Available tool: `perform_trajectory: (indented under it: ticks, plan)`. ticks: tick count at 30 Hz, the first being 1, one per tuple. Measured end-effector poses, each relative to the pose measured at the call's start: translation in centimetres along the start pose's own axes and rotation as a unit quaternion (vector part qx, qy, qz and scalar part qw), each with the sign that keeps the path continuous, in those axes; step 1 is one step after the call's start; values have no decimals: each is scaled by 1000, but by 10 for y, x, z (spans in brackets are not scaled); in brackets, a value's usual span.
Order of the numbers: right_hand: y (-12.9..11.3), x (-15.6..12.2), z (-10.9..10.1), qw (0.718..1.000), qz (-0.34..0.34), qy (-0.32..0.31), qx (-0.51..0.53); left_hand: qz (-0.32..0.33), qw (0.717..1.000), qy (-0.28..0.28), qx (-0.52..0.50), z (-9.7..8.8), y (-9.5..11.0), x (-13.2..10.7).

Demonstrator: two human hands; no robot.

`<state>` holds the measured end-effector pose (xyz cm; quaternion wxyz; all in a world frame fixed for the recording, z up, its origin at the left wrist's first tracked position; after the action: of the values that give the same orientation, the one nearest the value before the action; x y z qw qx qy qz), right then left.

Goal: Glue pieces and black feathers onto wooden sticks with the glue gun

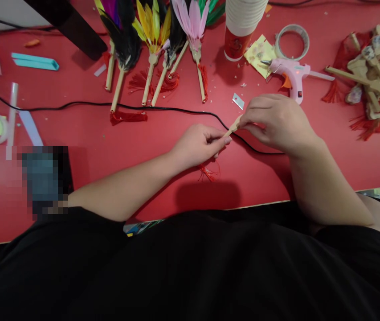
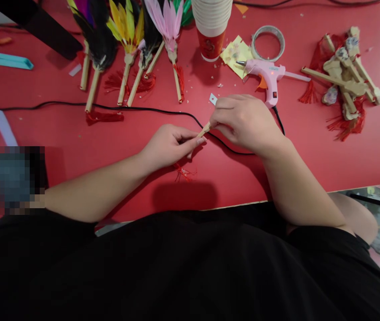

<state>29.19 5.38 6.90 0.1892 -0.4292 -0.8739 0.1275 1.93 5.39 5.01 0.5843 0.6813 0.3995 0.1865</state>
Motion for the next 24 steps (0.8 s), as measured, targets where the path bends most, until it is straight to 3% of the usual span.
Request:
perform_trajectory:
  ticks: [6, 13, 20, 24]
  plan:
    - [-5, 1, -2, 997, -32, 19, -63, -2, 1000, 6, 3, 0, 1, -1]
    - [7, 1, -1, 1000, -11, 19, 13, -33, 998, -5, -57, -1, 1, 1]
    - [10, 0, -3, 994, 61, -1, 88, -41, 995, -11, -88, -1, 2, 2]
    - [11, 1, -3, 996, 32, 20, 87, -40, 994, -11, -97, -2, 1, 2]
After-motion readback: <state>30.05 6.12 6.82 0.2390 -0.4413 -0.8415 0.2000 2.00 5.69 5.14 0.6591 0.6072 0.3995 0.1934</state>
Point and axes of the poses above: each hand's wrist, its own x-axis towards the middle knuckle, its own z-axis out of the palm, y = z × x, the point moved 2 cm from there along x, towards the middle knuckle, and after that the axes turned 1 degree about z, right-handed, at the moved point
